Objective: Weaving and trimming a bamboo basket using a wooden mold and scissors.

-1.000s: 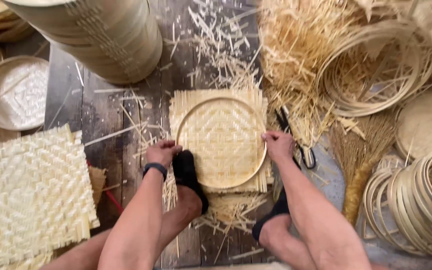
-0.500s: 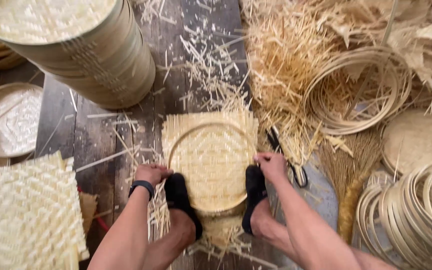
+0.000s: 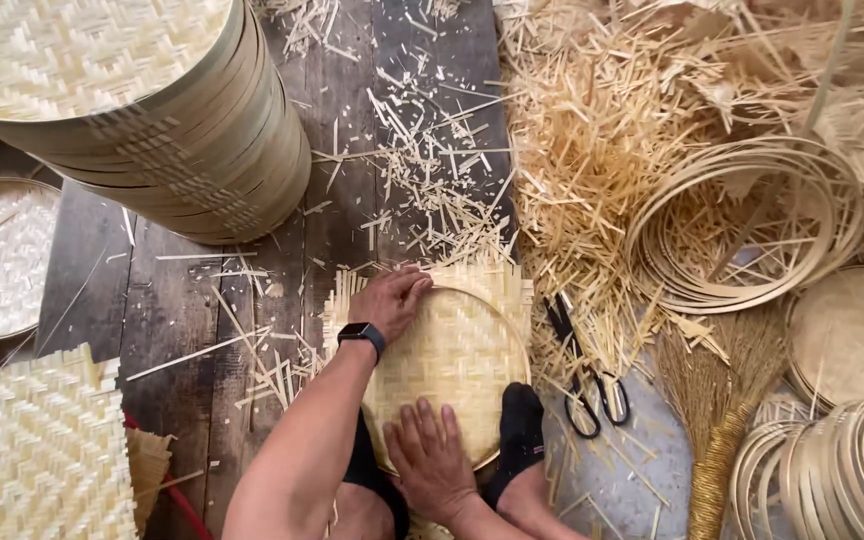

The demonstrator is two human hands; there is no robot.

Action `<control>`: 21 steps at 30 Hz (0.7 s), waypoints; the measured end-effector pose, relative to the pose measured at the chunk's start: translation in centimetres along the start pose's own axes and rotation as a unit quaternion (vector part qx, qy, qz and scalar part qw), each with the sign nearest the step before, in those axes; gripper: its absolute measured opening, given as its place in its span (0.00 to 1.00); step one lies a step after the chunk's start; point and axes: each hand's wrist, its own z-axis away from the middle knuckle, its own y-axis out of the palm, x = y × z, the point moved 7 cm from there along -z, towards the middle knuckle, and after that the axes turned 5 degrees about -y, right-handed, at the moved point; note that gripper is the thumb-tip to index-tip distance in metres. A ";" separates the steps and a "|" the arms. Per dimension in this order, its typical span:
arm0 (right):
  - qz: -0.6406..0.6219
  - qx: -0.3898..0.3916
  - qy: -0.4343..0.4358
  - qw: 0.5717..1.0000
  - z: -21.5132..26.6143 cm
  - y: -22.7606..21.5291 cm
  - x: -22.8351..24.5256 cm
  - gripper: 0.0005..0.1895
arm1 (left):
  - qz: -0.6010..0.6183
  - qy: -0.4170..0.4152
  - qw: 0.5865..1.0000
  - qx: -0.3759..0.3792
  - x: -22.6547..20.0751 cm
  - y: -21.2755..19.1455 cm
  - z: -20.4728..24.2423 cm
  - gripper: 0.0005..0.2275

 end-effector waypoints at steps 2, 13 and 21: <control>0.030 -0.047 -0.007 0.998 0.0 0.3 -0.2 0.42 | -0.012 -0.069 0.998 0.002 0.1 -0.9 0.0 0.19; -0.112 -0.164 0.057 0.978 -8.9 -8.5 -14.2 0.24 | -0.040 -0.018 0.998 0.039 0.6 -0.8 -1.6 0.18; -0.225 0.047 0.177 0.957 -14.8 -2.9 -22.9 0.18 | -0.029 -0.037 0.998 0.048 0.7 -0.4 -1.9 0.24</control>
